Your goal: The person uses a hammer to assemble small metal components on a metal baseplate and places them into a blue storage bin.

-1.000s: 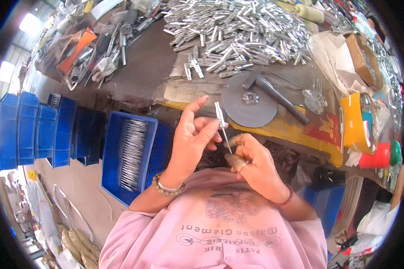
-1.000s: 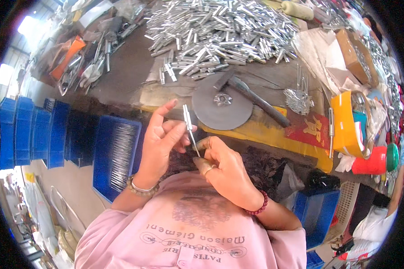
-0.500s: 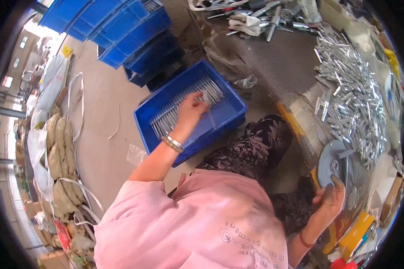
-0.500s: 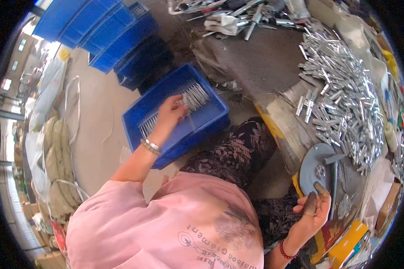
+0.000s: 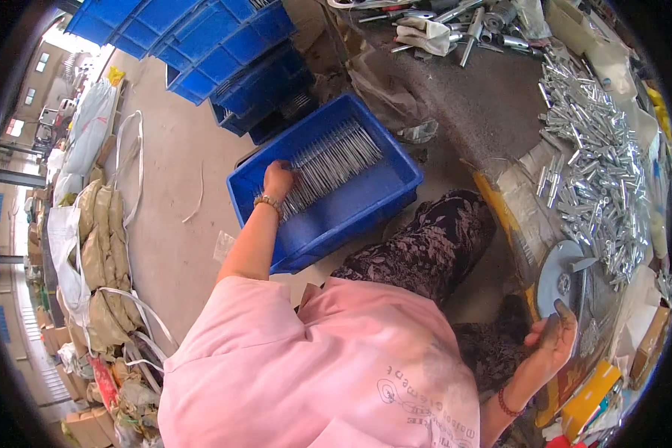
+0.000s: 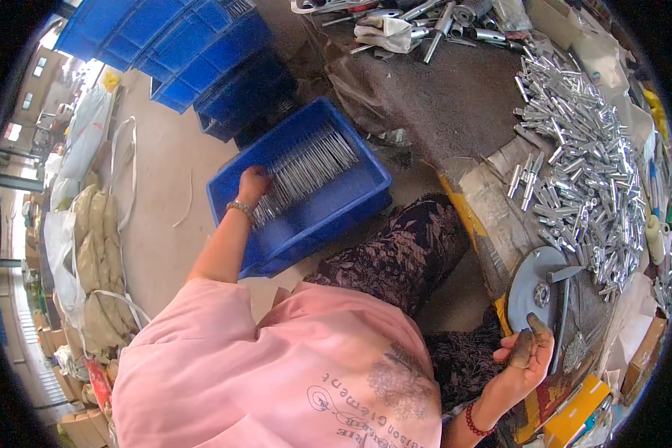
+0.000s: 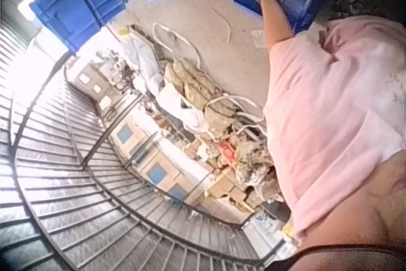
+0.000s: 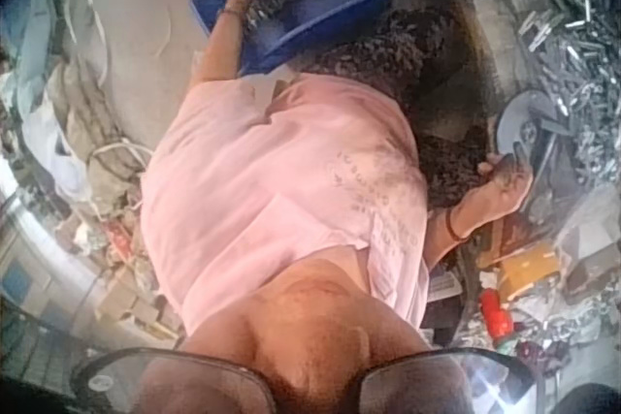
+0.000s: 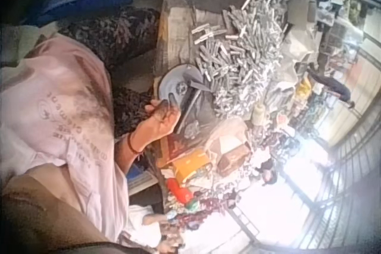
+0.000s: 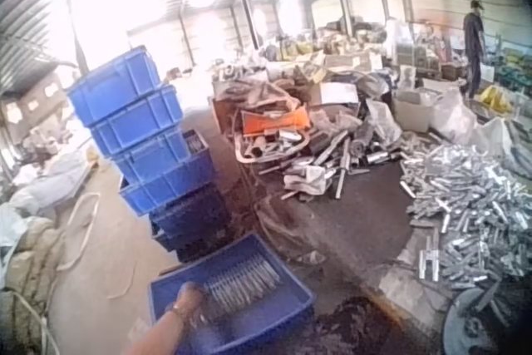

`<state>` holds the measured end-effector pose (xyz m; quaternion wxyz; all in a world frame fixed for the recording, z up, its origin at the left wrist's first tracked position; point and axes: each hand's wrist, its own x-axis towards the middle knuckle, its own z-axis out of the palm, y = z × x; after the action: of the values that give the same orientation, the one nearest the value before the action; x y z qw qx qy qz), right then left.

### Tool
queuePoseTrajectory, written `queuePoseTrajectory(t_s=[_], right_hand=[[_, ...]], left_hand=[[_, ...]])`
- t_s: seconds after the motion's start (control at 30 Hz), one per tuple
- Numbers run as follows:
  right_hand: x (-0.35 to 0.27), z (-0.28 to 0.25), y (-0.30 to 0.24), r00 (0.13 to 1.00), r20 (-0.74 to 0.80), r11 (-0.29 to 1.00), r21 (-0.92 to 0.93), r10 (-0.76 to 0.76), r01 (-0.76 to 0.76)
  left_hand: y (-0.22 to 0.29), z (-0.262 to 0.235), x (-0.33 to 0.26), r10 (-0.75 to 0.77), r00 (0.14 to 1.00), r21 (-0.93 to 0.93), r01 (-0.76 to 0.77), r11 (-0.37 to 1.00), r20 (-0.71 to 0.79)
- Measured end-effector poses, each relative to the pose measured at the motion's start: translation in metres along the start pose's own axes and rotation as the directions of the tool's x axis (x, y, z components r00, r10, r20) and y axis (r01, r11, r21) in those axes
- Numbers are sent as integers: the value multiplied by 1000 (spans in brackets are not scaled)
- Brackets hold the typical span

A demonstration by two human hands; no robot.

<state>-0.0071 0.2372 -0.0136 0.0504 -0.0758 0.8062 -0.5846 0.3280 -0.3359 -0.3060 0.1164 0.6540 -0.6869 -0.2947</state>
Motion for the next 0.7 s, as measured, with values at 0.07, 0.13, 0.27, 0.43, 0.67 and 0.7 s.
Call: queuePoseTrajectory(t_s=[0.07, 0.13, 0.27, 0.43, 0.67, 0.7], right_hand=[[-3, -1, 1, 1000, -22, 1000, -24, 1, -1], [-6, -6, 0, 999, -40, 1000, -24, 4, -5], [-9, -4, -10, 999, 35, 1000, -8, -23, 23], [-7, -1, -15, 995, 94, 993, 115, 21, -32], [-8, -5, -19, 984, 178, 988, 153, -19, -8], [-10, -7, -18, 988, 152, 988, 153, -16, -8]], left_hand=[[31, 1, -7, -62, 995, -78, 68, 995, 84], [28, 0, -3, -44, 995, -119, 54, 991, 87], [23, -6, -3, 127, 992, 141, -129, 982, 17], [145, -25, -58, 441, 864, -36, -462, 886, -243], [410, -34, -235, 933, 358, -386, -866, 317, -37], [430, -30, -246, 969, 239, -299, -922, 246, 63]])
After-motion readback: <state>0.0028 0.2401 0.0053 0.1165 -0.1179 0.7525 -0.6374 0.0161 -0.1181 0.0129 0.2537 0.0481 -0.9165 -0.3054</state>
